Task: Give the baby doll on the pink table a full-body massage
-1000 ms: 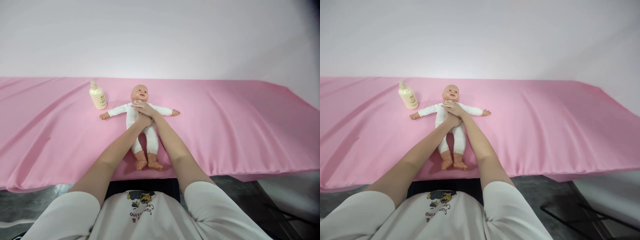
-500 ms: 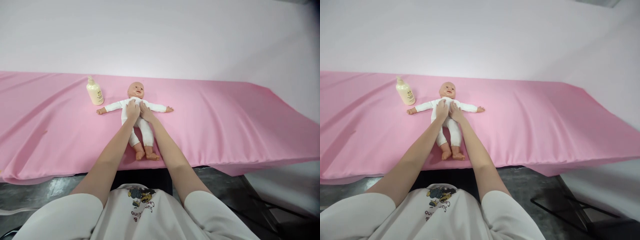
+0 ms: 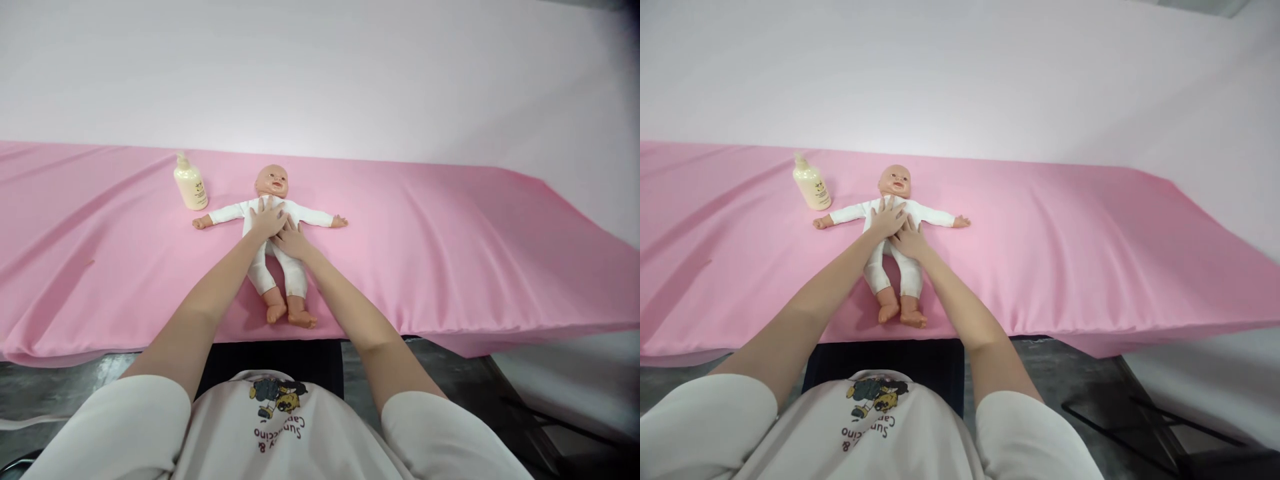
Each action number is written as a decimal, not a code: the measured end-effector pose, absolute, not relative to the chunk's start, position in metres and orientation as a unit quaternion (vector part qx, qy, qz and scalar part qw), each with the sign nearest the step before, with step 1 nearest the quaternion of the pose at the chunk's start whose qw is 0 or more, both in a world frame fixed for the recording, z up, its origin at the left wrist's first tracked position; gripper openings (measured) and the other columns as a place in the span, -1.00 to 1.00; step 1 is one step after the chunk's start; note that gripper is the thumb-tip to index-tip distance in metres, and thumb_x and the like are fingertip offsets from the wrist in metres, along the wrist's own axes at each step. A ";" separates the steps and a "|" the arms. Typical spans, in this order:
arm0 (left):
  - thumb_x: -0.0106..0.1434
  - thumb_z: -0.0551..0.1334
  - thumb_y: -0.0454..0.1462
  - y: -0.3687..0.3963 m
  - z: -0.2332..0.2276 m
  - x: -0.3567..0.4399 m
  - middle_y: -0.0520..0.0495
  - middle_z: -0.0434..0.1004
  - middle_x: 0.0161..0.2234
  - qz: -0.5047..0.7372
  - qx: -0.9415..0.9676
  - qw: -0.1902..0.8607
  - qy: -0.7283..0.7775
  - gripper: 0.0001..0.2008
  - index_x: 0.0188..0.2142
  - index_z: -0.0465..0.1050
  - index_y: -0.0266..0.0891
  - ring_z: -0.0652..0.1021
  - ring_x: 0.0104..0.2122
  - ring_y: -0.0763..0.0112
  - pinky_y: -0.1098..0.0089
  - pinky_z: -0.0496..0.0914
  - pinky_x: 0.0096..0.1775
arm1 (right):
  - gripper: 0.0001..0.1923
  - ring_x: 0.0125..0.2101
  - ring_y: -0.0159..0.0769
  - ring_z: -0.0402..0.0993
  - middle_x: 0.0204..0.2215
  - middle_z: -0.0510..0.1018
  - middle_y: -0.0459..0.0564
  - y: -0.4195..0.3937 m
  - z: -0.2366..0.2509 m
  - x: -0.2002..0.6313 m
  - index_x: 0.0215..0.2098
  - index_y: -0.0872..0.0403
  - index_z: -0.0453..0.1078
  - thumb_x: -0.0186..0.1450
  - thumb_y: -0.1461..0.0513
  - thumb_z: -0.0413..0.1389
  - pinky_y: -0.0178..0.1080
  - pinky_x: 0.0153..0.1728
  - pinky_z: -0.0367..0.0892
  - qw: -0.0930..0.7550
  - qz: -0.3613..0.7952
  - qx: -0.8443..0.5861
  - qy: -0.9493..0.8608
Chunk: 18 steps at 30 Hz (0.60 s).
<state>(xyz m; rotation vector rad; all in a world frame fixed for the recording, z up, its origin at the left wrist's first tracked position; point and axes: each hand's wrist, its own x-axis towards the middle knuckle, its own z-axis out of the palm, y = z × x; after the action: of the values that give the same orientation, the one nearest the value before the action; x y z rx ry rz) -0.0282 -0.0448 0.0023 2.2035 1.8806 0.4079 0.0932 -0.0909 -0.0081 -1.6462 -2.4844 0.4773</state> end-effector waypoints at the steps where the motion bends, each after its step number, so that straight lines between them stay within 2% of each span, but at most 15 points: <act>1: 0.46 -0.05 -0.03 -0.044 0.001 -0.033 -0.01 -0.16 0.54 0.139 0.754 0.104 0.634 -0.40 0.45 0.13 0.01 -0.08 0.51 -0.03 -0.24 -0.07 0.41 | -0.31 0.53 0.13 -0.44 0.55 -0.37 0.14 -0.091 -0.009 0.095 0.54 0.04 -0.12 0.53 -0.01 -0.20 0.38 0.43 -0.26 0.060 0.160 -0.542 -0.823; 3: 0.47 -0.05 -0.06 -0.042 -0.001 -0.042 -0.04 -0.14 0.54 0.146 0.747 0.101 0.641 -0.37 0.48 0.04 -0.06 -0.04 0.51 0.03 -0.13 -0.05 0.44 | -0.32 0.54 0.07 -0.44 0.55 -0.35 0.15 -0.093 -0.010 0.096 0.54 0.05 -0.11 0.54 -0.01 -0.25 0.33 0.44 -0.26 0.068 0.166 -0.537 -0.824; 5: 0.46 -0.05 -0.02 -0.042 -0.003 -0.047 -0.09 -0.13 0.53 0.156 0.726 0.106 0.661 -0.31 0.51 -0.05 -0.14 -0.01 0.50 0.00 -0.12 -0.05 0.44 | -0.32 0.54 0.01 -0.42 0.55 -0.34 0.14 -0.095 -0.012 0.097 0.55 0.08 -0.17 0.55 0.00 -0.31 0.26 0.46 -0.27 0.087 0.171 -0.539 -0.820; 10: 0.50 -0.16 -0.03 -0.049 -0.008 -0.045 -0.15 -0.06 0.52 0.174 0.691 0.096 0.695 -0.31 0.51 -0.10 -0.27 0.04 0.49 -0.03 -0.16 -0.04 0.43 | -0.21 0.54 0.02 -0.37 0.53 -0.31 0.31 -0.086 -0.024 0.097 0.52 0.39 -0.30 0.54 0.00 -0.35 0.11 0.49 -0.26 0.115 0.158 -0.595 -0.779; 14: 0.49 -0.14 -0.11 -0.060 -0.012 -0.043 -0.28 -0.07 0.51 0.180 0.701 0.069 0.686 -0.31 0.49 -0.09 -0.43 0.02 0.49 -0.03 -0.14 -0.04 0.43 | -0.15 0.53 0.10 -0.33 0.52 -0.28 0.37 -0.066 -0.033 0.095 0.52 0.41 -0.32 0.52 -0.06 -0.34 0.16 0.47 -0.20 0.134 0.143 -0.635 -0.747; 18: 0.46 -0.09 -0.18 -0.073 -0.013 -0.049 -0.38 -0.16 0.51 0.147 0.757 0.066 0.633 -0.30 0.48 -0.12 -0.56 -0.02 0.51 0.01 -0.03 -0.08 0.45 | -0.07 0.52 0.19 -0.29 0.51 -0.23 0.45 -0.046 -0.035 0.093 0.50 0.49 -0.33 0.51 -0.12 -0.38 0.18 0.47 -0.22 0.147 0.140 -0.645 -0.736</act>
<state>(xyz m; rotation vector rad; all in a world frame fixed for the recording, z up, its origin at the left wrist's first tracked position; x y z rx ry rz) -0.0492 -0.0729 -0.0133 2.2838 1.9095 0.4428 0.0931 -0.0460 -0.0348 -1.8578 -2.1200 0.4030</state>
